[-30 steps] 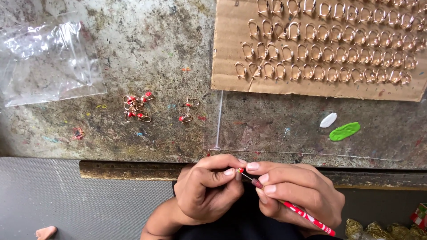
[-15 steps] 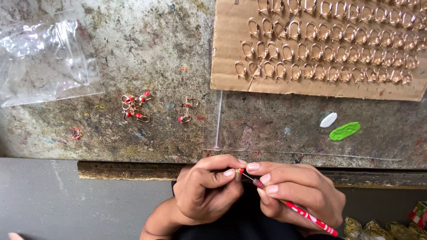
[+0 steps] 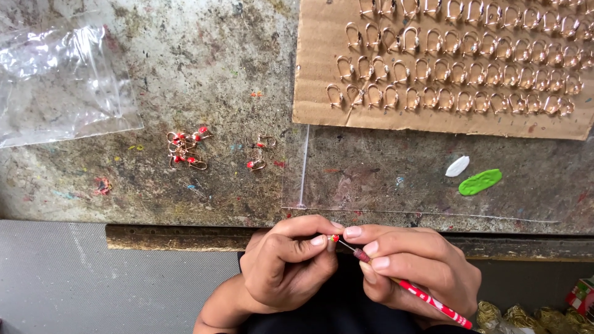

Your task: The person uses a small brush to apply green and white paint to tiny metal hooks held in the left hand. Finished hooks are placed on a cardboard sheet. The person repeats the process on several hooks throughout the clip.

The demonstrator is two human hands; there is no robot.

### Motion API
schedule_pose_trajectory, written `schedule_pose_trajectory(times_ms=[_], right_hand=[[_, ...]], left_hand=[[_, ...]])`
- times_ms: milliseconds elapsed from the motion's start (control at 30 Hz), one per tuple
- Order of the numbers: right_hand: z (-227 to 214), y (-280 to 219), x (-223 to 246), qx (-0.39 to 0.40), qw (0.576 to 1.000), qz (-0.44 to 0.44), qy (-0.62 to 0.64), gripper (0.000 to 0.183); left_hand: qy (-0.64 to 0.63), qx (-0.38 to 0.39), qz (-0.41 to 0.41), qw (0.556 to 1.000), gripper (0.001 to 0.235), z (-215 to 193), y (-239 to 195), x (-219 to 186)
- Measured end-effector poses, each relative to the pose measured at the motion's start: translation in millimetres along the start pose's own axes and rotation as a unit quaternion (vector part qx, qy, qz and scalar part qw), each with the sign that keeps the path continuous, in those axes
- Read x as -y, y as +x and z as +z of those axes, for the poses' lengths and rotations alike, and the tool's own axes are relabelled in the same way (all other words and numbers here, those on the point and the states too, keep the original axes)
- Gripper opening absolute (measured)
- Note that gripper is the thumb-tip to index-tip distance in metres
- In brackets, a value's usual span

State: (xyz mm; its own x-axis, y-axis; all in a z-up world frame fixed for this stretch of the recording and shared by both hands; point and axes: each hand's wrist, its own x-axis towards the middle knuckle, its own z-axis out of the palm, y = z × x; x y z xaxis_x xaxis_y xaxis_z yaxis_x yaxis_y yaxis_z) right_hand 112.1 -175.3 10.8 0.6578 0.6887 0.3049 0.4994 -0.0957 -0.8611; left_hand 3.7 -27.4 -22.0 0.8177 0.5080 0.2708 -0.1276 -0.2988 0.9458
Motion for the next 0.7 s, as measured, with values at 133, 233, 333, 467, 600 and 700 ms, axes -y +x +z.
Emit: schedule_pose_trajectory(times_ms=[133, 233, 333, 467, 600, 700], right_hand=[[0.3, 0.5, 0.4, -0.003, 1.000, 0.006, 0.012, 0.019], [0.2, -0.9, 1.2, 0.002, 1.000, 0.004, 0.014, 0.019], [4.7, -8.5, -2.4, -0.027, 0.998, 0.034, 0.035, 0.017], [19.6, -13.0, -11.2, -0.164, 0.985, 0.001, 0.045, 0.009], [16.8, -7.3, -7.4, -0.248, 0.967, -0.009, -0.052, 0.017], [-14.6, -0.5, -25.3, -0.228, 0.963, -0.072, -0.126, 0.020]], left_hand=[[-0.010, 0.003, 0.000, 1.000, 0.025, -1.1, 0.4, 0.7], [-0.010, 0.013, 0.002, 1.000, 0.026, -4.1, -0.8, 2.2], [-0.039, 0.050, 0.000, 0.998, 0.022, -8.1, -0.1, 2.6], [-0.033, 0.083, -0.005, 0.996, 0.010, -13.4, 9.1, -2.5], [-0.017, 0.095, -0.003, 0.995, 0.007, -14.8, 12.9, -5.4], [-0.007, 0.107, -0.004, 0.994, 0.004, -15.6, 14.2, -8.3]])
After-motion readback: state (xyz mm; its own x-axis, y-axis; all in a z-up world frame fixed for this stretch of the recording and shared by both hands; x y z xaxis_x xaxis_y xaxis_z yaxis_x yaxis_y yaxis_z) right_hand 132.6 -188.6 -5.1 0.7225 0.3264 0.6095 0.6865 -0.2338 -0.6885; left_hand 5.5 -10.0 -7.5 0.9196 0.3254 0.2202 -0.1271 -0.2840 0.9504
